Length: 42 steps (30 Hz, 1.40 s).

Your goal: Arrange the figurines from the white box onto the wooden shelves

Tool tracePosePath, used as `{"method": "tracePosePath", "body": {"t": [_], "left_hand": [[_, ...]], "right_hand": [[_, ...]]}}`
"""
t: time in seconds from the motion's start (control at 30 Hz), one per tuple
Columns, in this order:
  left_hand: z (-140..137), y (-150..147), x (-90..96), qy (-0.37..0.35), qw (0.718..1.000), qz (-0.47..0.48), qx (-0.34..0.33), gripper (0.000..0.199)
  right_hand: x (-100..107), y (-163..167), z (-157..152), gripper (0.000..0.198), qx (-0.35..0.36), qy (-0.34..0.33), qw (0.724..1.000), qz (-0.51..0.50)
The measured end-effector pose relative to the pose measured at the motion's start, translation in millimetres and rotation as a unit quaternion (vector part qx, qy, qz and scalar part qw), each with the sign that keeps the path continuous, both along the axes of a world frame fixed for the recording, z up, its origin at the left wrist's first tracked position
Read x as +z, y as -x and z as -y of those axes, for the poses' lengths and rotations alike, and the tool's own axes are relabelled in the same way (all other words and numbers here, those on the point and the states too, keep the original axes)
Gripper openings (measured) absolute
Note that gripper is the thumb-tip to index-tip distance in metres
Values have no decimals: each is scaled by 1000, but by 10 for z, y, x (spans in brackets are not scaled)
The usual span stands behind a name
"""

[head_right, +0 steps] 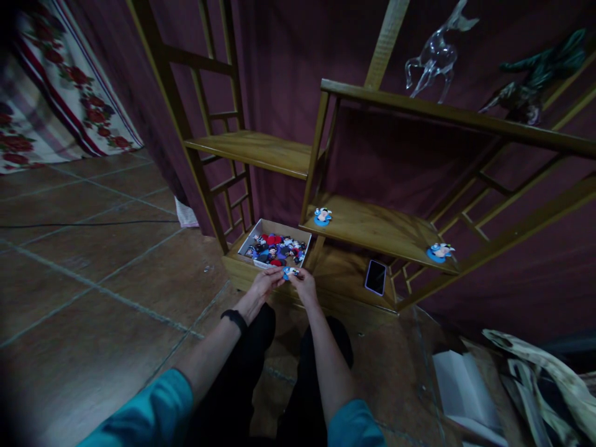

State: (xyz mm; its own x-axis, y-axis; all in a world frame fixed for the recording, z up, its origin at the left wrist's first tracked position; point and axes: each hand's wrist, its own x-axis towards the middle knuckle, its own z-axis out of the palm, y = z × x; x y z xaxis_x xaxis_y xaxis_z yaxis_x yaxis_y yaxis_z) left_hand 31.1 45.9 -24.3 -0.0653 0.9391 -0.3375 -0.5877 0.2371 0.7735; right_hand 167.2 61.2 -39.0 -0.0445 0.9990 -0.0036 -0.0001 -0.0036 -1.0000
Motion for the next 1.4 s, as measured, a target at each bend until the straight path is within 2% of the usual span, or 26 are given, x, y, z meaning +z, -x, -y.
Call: {"method": "tracePosePath", "body": {"t": [0.13, 0.27, 0.5, 0.93, 1.17, 1.3, 1.4], "left_hand": [[-6, 2, -9, -10, 1000, 20, -22, 27], [-10, -3, -27, -23, 999, 25, -33, 28], [-21, 1, -51, -20, 999, 18, -21, 25], [-8, 15, -60, 12, 1000, 9, -5, 19], [9, -9, -37, 15, 1000, 21, -13, 17], [34, -30, -11, 6, 999, 24, -28, 28], [77, -60, 15, -24, 999, 18, -34, 34]], "right_hand": [[33, -13, 19, 38, -7, 33, 999, -23], [61, -18, 28, 38, -7, 39, 999, -28], [58, -7, 13, 37, -5, 54, 998, -34], [64, -53, 3, 33, 12, 33, 999, 19], [1, -44, -20, 36, 6, 36, 999, 2], [9, -37, -16, 36, 2, 36, 999, -30], [72, -61, 11, 34, 27, 33, 997, -57]]}}
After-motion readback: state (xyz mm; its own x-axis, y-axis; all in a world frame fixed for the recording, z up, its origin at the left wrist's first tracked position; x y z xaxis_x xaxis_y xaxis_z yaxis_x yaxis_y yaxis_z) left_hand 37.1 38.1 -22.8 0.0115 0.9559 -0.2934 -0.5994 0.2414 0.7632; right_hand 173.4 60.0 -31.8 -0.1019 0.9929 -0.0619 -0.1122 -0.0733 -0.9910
